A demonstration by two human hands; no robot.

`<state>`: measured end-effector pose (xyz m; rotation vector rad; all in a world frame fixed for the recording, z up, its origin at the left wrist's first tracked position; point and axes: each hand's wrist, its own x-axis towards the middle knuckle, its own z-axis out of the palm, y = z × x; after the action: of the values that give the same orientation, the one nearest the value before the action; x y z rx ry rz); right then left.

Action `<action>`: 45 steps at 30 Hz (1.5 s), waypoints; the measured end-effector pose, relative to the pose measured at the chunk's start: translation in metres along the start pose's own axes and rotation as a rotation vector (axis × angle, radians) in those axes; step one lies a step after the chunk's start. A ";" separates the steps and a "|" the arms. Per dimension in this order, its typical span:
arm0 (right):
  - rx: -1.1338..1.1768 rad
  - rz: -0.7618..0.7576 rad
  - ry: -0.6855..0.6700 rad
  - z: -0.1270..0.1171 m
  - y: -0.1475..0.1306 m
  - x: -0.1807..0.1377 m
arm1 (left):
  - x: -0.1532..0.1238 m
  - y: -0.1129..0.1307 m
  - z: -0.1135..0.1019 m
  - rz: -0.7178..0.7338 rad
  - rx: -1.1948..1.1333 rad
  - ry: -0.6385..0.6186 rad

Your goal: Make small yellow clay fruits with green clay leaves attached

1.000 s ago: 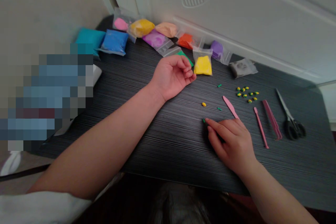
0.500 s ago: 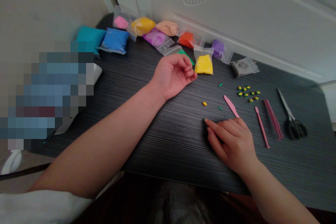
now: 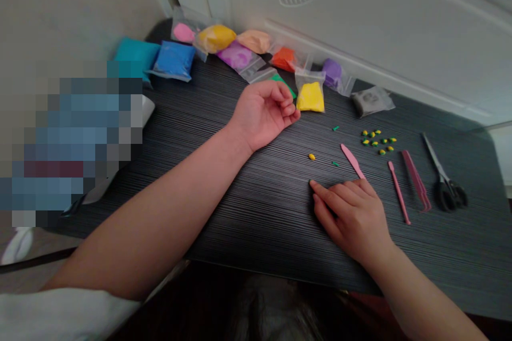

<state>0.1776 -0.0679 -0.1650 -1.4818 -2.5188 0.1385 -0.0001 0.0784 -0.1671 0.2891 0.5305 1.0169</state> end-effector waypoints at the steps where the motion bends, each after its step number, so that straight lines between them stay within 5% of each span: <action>1: -0.006 -0.002 -0.001 0.000 0.000 0.000 | 0.000 0.000 0.001 -0.001 -0.009 0.013; 16: 0.044 0.007 0.062 0.002 0.004 -0.001 | 0.001 0.000 -0.002 0.022 0.059 -0.050; 28: 0.330 0.247 0.198 -0.003 0.004 0.003 | 0.003 0.000 -0.004 0.050 0.096 -0.106; 45: 0.414 0.222 0.240 -0.007 0.007 0.003 | 0.003 0.000 -0.004 0.072 0.144 -0.167</action>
<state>0.1840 -0.0619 -0.1594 -1.4937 -1.9833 0.4574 -0.0007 0.0813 -0.1717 0.5196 0.4446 1.0151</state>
